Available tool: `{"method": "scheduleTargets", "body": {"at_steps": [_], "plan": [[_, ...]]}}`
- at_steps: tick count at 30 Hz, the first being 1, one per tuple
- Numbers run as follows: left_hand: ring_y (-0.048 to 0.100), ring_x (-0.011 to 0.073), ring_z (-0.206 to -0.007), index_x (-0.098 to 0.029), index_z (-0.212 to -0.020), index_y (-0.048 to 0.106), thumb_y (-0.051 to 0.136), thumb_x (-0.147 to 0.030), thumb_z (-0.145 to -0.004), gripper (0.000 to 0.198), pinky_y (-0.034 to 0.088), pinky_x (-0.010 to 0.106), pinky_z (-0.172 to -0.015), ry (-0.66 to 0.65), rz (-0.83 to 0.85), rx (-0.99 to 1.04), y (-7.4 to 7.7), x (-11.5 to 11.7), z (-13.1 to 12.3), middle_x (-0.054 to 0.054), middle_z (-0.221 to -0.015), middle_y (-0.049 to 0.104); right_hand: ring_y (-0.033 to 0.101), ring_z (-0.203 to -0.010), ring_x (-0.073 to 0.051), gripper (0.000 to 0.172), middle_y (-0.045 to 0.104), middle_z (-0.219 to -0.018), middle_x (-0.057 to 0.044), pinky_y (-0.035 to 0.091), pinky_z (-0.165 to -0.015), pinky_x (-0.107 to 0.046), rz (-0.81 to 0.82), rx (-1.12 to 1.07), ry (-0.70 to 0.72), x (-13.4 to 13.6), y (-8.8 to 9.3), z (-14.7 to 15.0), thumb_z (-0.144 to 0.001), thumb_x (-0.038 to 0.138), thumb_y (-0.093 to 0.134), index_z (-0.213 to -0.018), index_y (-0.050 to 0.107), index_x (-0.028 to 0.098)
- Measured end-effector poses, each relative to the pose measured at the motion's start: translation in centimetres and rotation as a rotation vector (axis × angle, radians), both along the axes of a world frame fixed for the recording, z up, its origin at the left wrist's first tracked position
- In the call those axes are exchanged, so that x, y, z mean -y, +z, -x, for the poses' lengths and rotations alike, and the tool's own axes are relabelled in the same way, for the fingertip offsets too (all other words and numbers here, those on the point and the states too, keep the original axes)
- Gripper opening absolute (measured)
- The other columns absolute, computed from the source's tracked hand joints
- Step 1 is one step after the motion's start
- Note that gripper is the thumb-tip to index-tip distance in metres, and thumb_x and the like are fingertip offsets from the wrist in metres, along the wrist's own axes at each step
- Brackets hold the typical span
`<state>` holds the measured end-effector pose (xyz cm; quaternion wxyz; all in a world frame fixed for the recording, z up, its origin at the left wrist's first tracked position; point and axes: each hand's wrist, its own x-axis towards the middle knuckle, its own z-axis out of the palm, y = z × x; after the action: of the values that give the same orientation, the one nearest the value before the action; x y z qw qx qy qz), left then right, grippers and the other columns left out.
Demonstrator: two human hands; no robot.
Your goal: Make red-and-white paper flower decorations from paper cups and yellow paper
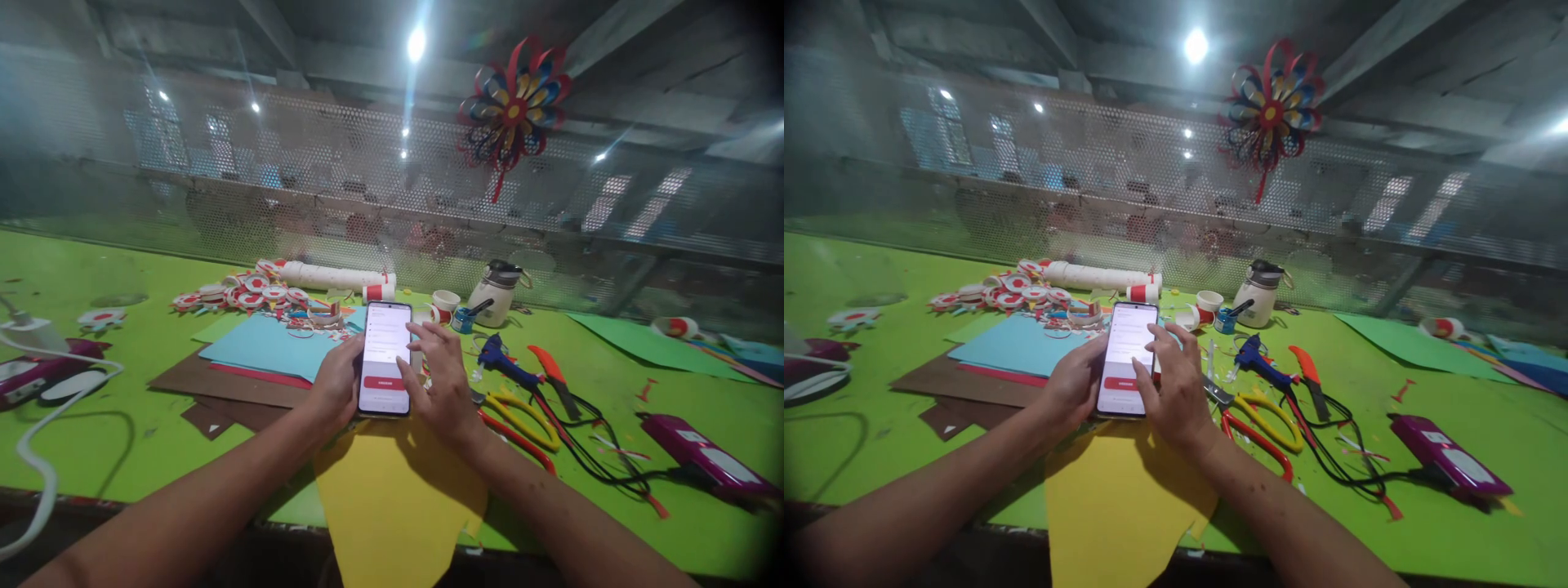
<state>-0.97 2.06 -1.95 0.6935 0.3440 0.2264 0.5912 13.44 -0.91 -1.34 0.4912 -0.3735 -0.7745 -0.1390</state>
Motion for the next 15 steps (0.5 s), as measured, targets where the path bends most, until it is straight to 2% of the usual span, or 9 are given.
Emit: {"method": "scheduleTargets", "body": {"at_steps": [6,15], "plan": [[0.068,0.0251,-0.089,-0.013,-0.104,0.066,0.062,-0.028,-0.079,0.030,0.053,0.036,-0.078,0.007,-0.032,-0.001,0.26,0.41,-0.08,0.011,-0.098,0.073,0.043,-0.120,-0.029,0.022,0.056,-0.123,-0.013,0.038,-0.099,-0.055,0.012,0.010,-0.035,0.01,-0.17,-0.01,-0.084,0.016,0.054,-0.105,0.050,0.020],[0.068,0.0262,-0.089,-0.011,-0.104,0.066,0.064,-0.029,-0.077,0.032,0.053,0.036,-0.078,0.019,-0.002,-0.017,0.62,0.73,-0.21,0.013,-0.097,0.073,0.041,-0.123,-0.029,0.026,0.055,-0.125,-0.013,0.037,-0.100,-0.055,0.011,-0.003,-0.035,0.48,-0.11,0.16,-0.082,0.012,0.052,-0.107,0.049,0.020]]}}
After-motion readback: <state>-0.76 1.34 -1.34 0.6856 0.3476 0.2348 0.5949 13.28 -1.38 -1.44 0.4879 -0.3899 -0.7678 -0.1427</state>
